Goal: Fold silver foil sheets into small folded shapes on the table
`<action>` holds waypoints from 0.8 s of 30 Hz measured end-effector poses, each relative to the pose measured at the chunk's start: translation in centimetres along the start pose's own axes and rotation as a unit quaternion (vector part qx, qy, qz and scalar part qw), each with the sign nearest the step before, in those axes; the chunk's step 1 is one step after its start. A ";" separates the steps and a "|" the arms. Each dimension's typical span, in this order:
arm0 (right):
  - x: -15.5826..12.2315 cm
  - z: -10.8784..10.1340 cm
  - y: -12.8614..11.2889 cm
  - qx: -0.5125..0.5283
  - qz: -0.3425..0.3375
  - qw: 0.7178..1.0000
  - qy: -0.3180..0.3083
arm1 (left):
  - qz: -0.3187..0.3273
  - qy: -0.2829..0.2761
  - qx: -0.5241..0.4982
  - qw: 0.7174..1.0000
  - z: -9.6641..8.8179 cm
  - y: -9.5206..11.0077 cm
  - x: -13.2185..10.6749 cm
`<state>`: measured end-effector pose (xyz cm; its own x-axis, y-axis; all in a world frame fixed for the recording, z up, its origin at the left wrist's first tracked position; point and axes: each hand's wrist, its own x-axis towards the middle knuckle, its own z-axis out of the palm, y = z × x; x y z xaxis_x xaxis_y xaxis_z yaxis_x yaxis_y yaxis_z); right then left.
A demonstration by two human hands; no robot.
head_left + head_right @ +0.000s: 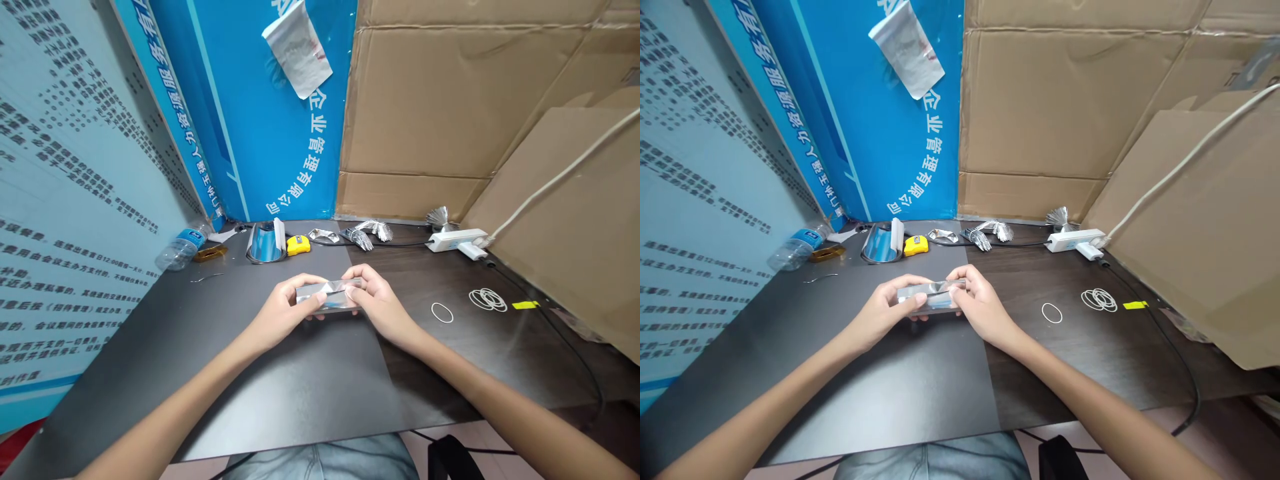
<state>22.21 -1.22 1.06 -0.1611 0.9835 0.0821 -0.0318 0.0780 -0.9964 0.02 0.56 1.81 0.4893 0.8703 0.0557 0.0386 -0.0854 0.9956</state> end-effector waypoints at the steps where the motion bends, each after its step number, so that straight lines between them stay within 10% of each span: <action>1: 0.0 0.0 0.0 0.003 -0.001 1.000 -0.007 | 0.000 0.012 -0.002 1.000 0.1 -0.1 0.1; 15: 0.3 -0.1 0.2 0.181 0.029 0.983 0.004 | 0.010 -0.082 -0.096 0.992 0.0 -0.1 -0.4; 24: -0.1 0.3 -0.1 0.140 -0.015 0.990 0.031 | 0.027 -0.002 0.001 1.000 1.2 -1.5 -0.3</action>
<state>21.92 -1.39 1.17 -0.0961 0.9901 0.1028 -0.3083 0.0686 -0.9488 0.86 -0.15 0.16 0.4938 0.8628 0.1081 0.0150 -0.1328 0.9910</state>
